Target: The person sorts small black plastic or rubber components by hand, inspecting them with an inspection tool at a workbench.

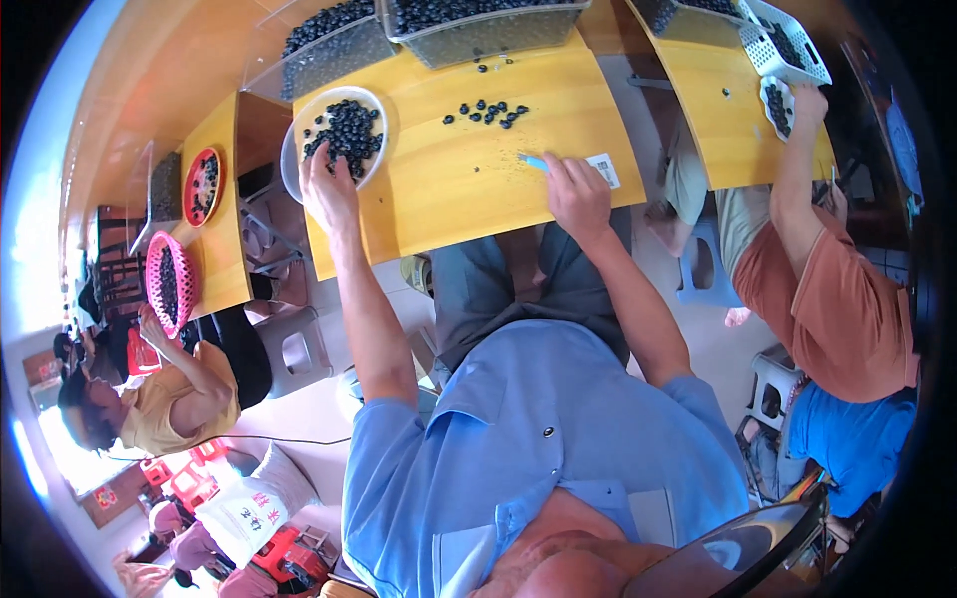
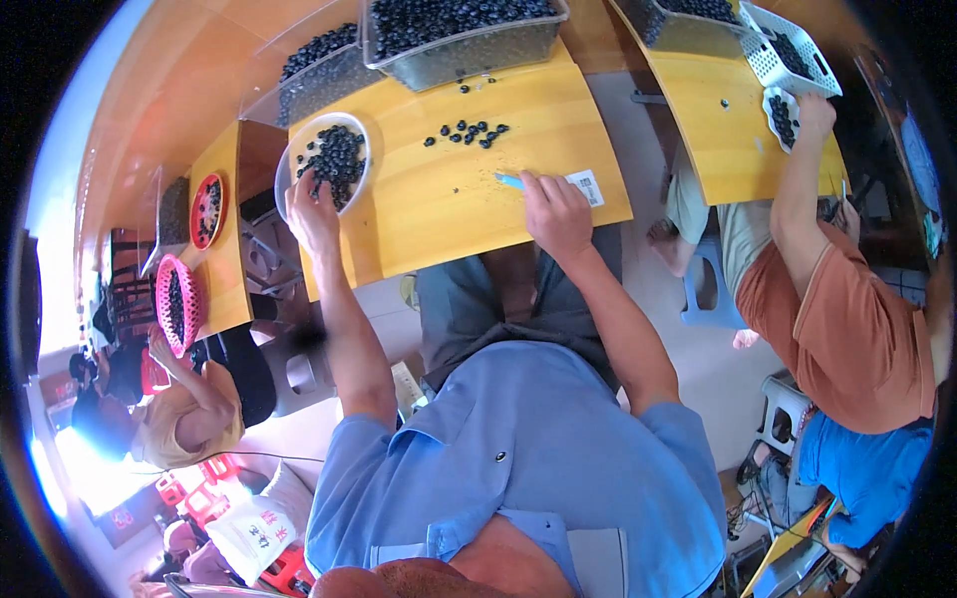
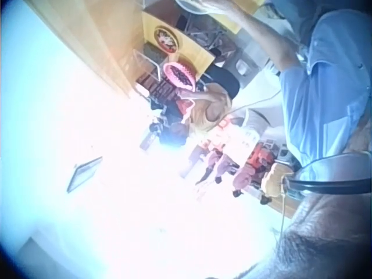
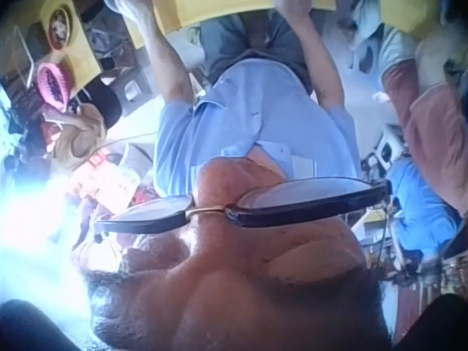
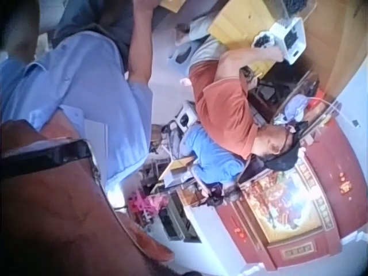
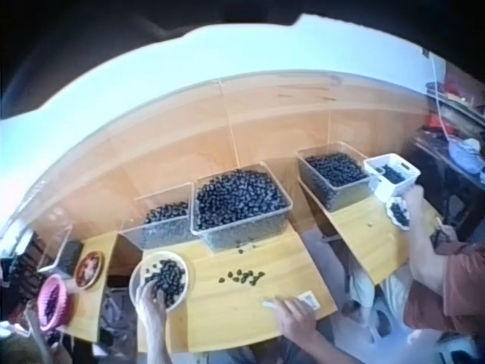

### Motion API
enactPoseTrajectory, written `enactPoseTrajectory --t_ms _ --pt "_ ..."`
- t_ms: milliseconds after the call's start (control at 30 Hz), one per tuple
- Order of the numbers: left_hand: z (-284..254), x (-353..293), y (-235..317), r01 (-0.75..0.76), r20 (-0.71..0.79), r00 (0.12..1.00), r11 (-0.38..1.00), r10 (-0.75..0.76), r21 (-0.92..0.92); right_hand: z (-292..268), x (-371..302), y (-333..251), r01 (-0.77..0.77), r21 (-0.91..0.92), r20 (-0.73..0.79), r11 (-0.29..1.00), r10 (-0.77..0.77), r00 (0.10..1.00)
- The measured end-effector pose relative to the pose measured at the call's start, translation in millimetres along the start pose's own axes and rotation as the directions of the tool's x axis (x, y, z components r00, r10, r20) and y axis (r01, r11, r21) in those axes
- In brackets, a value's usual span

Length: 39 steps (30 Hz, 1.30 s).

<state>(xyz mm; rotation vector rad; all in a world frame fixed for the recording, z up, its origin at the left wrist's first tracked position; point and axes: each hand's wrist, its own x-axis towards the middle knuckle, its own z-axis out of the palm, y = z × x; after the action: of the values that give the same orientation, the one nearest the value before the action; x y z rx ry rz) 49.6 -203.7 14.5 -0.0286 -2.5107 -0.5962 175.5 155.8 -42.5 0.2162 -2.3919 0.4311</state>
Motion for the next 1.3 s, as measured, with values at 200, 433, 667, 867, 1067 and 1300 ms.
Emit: enactPoseTrajectory --t_ms 200,433,667,867,1067,1300 --pt "43 -5 62 -0.080 0.201 0.971 0.970 0.128 -0.230 2 -1 1 -0.034 -0.007 0.032 0.999 0.034 0.999" --pt "101 -11 94 -0.107 0.338 0.923 0.965 0.185 -0.238 3 2 0 -0.025 0.009 0.021 1.000 0.024 0.999" --pt "105 -5 86 -0.068 0.440 0.885 0.978 0.150 -0.196 0 2 0 -0.011 0.002 0.002 1.000 0.011 1.000" --pt "90 -35 111 0.217 0.529 0.848 0.894 0.026 -0.391 1 -1 3 -0.023 0.016 -0.039 1.000 0.023 0.999" --pt "77 -93 142 0.437 0.597 0.802 0.718 -0.038 -0.541 2 -2 1 0.000 0.010 -0.042 1.000 0.001 0.999" --pt "81 -105 146 0.436 0.573 0.819 0.674 -0.024 -0.596 -3 -2 0 0.043 0.002 0.009 0.999 -0.043 0.999"
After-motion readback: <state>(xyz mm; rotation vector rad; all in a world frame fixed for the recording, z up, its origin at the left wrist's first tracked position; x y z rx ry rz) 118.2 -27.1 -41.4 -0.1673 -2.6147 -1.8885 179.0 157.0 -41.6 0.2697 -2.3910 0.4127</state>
